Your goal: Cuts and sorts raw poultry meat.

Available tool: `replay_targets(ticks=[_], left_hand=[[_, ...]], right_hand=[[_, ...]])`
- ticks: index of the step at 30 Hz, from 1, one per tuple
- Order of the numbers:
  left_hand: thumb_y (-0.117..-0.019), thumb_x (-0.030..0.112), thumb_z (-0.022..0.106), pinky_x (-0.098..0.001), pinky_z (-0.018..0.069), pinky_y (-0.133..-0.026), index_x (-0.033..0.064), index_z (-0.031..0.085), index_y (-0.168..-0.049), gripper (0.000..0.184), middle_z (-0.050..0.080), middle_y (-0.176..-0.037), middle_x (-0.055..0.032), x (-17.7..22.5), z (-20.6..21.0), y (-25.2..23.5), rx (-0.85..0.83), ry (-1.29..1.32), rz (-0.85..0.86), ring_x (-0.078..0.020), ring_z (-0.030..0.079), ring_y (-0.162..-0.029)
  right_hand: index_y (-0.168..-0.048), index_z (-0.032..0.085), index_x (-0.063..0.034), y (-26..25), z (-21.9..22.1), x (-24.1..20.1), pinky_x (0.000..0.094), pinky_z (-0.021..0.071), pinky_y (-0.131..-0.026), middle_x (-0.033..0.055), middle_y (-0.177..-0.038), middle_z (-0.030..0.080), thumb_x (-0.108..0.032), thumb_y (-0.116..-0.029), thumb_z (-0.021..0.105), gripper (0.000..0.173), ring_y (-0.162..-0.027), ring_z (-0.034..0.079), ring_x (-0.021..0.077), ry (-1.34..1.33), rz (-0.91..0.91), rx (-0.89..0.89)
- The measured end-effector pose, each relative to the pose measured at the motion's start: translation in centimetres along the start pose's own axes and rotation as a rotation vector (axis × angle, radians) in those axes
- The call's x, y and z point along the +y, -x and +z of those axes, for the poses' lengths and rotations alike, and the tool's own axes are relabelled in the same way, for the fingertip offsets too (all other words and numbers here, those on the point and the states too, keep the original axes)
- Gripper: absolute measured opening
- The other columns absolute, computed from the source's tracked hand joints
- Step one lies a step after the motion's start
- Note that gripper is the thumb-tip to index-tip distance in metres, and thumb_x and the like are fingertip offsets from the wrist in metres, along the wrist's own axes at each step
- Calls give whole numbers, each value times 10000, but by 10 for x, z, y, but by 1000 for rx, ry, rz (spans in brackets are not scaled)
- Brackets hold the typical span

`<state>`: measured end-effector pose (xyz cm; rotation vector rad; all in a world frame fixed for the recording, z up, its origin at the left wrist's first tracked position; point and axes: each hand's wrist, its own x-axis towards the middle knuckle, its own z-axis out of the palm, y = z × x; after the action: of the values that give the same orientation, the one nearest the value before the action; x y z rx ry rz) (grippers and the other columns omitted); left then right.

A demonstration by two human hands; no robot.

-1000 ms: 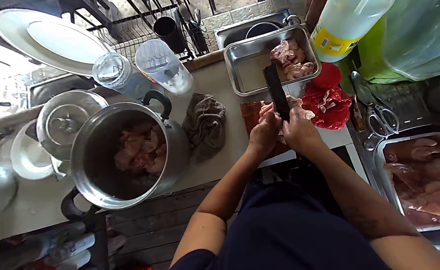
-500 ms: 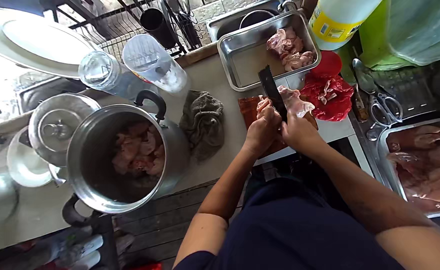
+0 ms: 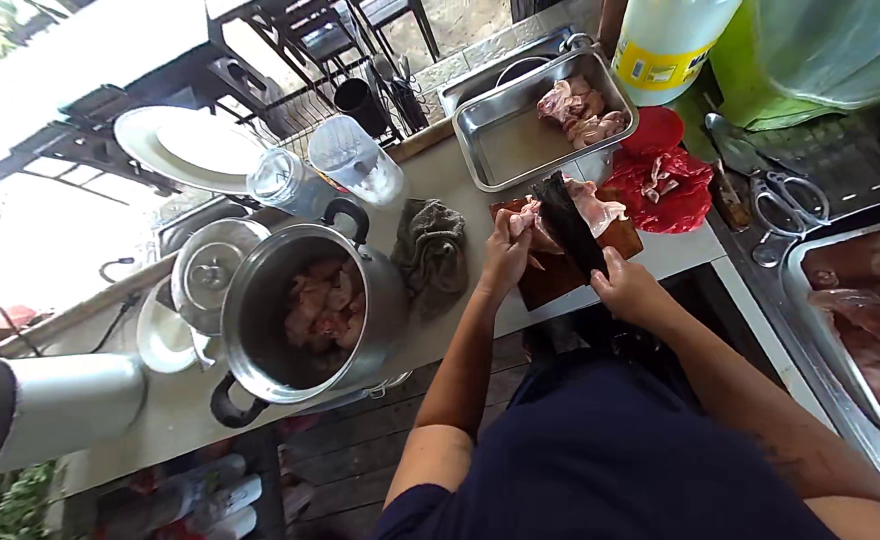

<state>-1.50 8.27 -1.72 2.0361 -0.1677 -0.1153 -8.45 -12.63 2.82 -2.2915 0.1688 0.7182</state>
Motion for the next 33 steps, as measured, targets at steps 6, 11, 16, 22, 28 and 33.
replay_targets(ticks=[6,11,16,22,28,33], left_hand=[[-1046,249,524,-568,544,-917,34,543,-1347,370,644,-1233,-233,90,7,-25,-167,-706,-207,-395,675,-1100],[-1084,230,510,-578,538,-908,-26,551,-1238,302,690,-1043,-235,61,-3,-24,-167,-543,-175,-390,694,-1011],[-1066,173,540,-458,557,-860,-57,567,-1172,255,697,-972,-195,17,-6,-10,-27,-210,-17,-268,701,-902],[-1067,187,544,-489,572,-795,-55,553,-1194,273,692,-905,-200,17,4,3,50,-266,-12,-310,709,-828],[-1066,177,539,-462,572,-772,-56,564,-1156,252,685,-874,-185,16,7,-2,46,-244,-36,-284,700,-785],[-1074,156,517,-490,571,-680,-60,549,-1138,227,652,-795,-197,14,5,0,21,-360,125,-337,691,-720]], right_hand=[[-1316,491,10,1,-15,-7,603,533,-796,253,-973,670,-199,-1081,453,317,-934,693,427,193,-48,20],[-1268,496,30,12,-5,1,532,552,-711,196,-827,627,-188,-1094,440,285,-737,677,345,-33,-95,120],[-1296,505,38,8,18,0,596,525,-829,242,-932,669,-205,-1086,440,328,-967,686,432,78,-107,140],[-1242,500,58,23,22,-12,560,528,-835,230,-925,645,-190,-1096,407,303,-958,680,399,33,-123,128],[-1317,473,51,35,19,-26,540,526,-883,246,-1026,668,-218,-1110,354,360,-1058,683,403,184,-1,61],[-1320,456,43,14,17,-43,538,528,-886,238,-1025,669,-205,-1107,365,339,-1071,682,391,209,51,42]])
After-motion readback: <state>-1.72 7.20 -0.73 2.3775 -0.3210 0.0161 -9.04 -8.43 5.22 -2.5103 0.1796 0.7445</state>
